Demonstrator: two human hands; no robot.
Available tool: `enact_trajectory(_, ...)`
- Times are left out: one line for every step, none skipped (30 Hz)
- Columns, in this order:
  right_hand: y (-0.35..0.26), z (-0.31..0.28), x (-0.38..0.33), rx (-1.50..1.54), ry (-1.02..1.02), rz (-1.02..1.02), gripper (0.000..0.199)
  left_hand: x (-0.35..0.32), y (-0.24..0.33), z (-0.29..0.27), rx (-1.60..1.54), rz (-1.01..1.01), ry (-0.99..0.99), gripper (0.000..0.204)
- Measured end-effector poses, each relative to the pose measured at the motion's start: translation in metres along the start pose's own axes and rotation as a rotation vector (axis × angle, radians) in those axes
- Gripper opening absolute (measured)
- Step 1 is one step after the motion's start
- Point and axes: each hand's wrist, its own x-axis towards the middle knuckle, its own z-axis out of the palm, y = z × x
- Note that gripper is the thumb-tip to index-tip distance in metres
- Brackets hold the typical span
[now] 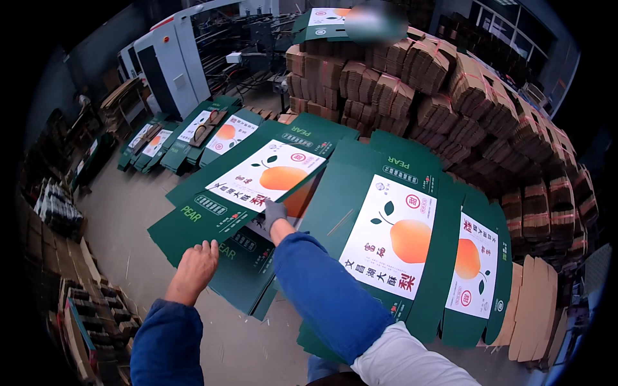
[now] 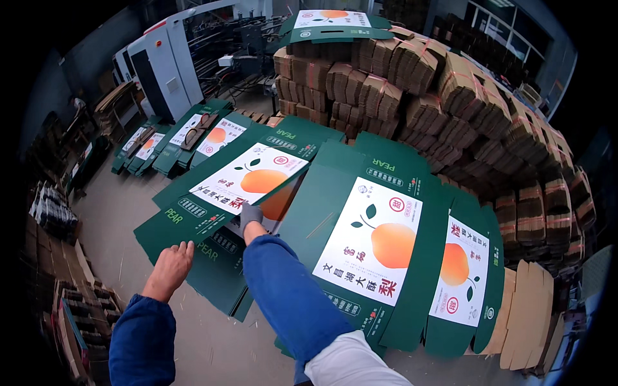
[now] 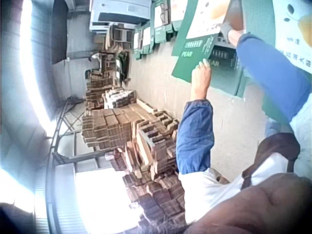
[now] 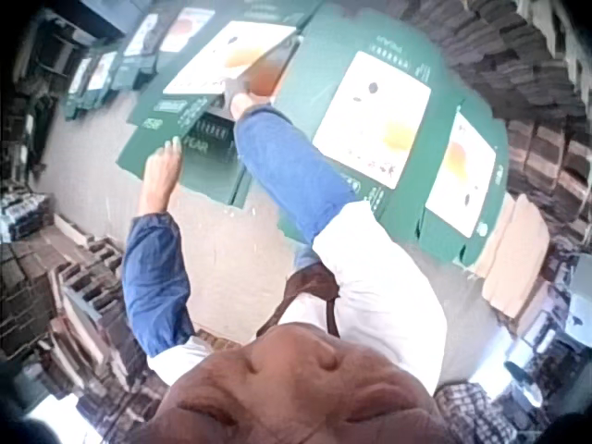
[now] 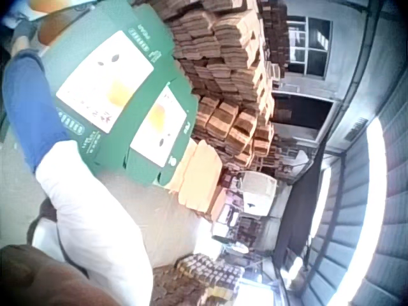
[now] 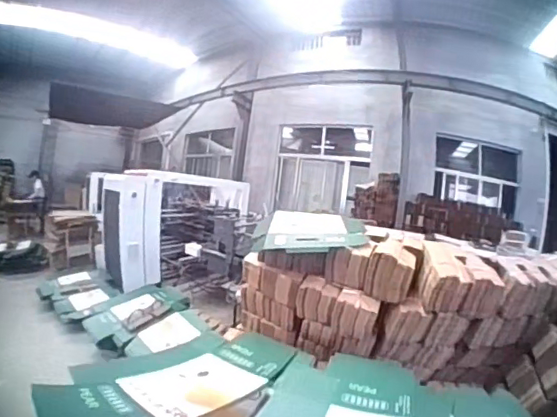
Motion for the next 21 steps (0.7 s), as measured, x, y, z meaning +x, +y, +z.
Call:
enact_trajectory(-0.001,0.027,-0.015,-0.356,0.08,-0.026,0.03,-0.018,-0.007,0.004,-0.016,-0.051,-0.051,0.039)
enact_trajectory(-0.005,0.039,-0.024,-0.411,0.08,-0.1,0.032,-0.027,-0.003,0.003,-0.08,-0.078,0.004,0.042)
enact_trajectory(-0.018,0.035,-0.012,-0.55,0.03,-0.263,0.035,-0.024,0.005,-0.005,-0.155,-0.102,0.088,0.044)
enact_trajectory(-0.037,0.018,0.005,-0.698,0.02,-0.442,0.039,-0.013,0.021,-0.013,-0.256,-0.115,0.187,0.047)
enact_trajectory(-0.038,0.026,-0.026,-0.684,-0.012,-0.409,0.04,-0.032,0.029,-0.023,-0.358,-0.188,0.088,0.051)
enact_trajectory(-0.048,0.001,-0.027,-0.655,-0.054,-0.478,0.038,-0.035,0.05,-0.036,-0.436,-0.18,0.11,0.05)
enact_trajectory(-0.049,-0.022,-0.033,-0.62,-0.105,-0.544,0.036,-0.04,0.075,-0.047,-0.458,-0.15,0.187,0.049)
enact_trajectory(-0.056,-0.055,-0.049,-0.585,-0.129,-0.53,0.036,-0.045,0.101,-0.062,-0.543,-0.121,0.18,0.05)
enact_trajectory(-0.055,-0.085,-0.074,-0.527,-0.183,-0.504,0.036,-0.058,0.122,-0.072,-0.562,-0.092,0.13,0.051)
enact_trajectory(-0.064,-0.128,-0.091,-0.543,-0.186,-0.481,0.037,-0.061,0.154,-0.081,-0.581,-0.012,0.132,0.051)
enact_trajectory(-0.07,-0.173,-0.108,-0.567,-0.174,-0.425,0.037,-0.065,0.187,-0.09,-0.588,0.062,0.142,0.051)
enact_trajectory(-0.078,-0.227,-0.122,-0.605,-0.131,-0.374,0.038,-0.062,0.224,-0.101,-0.593,0.159,0.111,0.048)
enact_trajectory(-0.086,-0.272,-0.136,-0.601,-0.08,-0.31,0.038,-0.061,0.263,-0.108,-0.629,0.191,0.105,0.045)
enact_trajectory(-0.097,-0.298,-0.156,-0.502,-0.011,-0.205,0.039,-0.06,0.296,-0.109,-0.585,0.254,0.112,0.043)
enact_trajectory(-0.098,-0.318,-0.177,-0.397,0.06,-0.093,0.04,-0.06,0.326,-0.106,-0.511,0.306,0.145,0.041)
enact_trajectory(-0.089,-0.366,-0.171,-0.484,0.114,-0.125,0.04,-0.055,0.358,-0.11,-0.472,0.39,0.08,0.039)
enact_trajectory(-0.083,-0.409,-0.159,-0.57,0.154,-0.15,0.041,-0.051,0.383,-0.115,-0.47,0.411,0.132,0.038)
enact_trajectory(-0.083,-0.412,-0.164,-0.444,0.174,-0.048,0.04,-0.054,0.393,-0.116,-0.432,0.406,0.153,0.037)
enact_trajectory(-0.083,-0.412,-0.165,-0.44,0.2,0.042,0.041,-0.055,0.399,-0.115,-0.395,0.398,0.172,0.036)
enact_trajectory(-0.084,-0.43,-0.157,-0.416,0.195,0.074,0.046,-0.049,0.406,-0.124,-0.439,0.368,0.149,0.032)
enact_trajectory(-0.088,-0.459,-0.146,-0.402,0.203,0.102,0.05,-0.045,0.422,-0.132,-0.449,0.392,0.122,0.03)
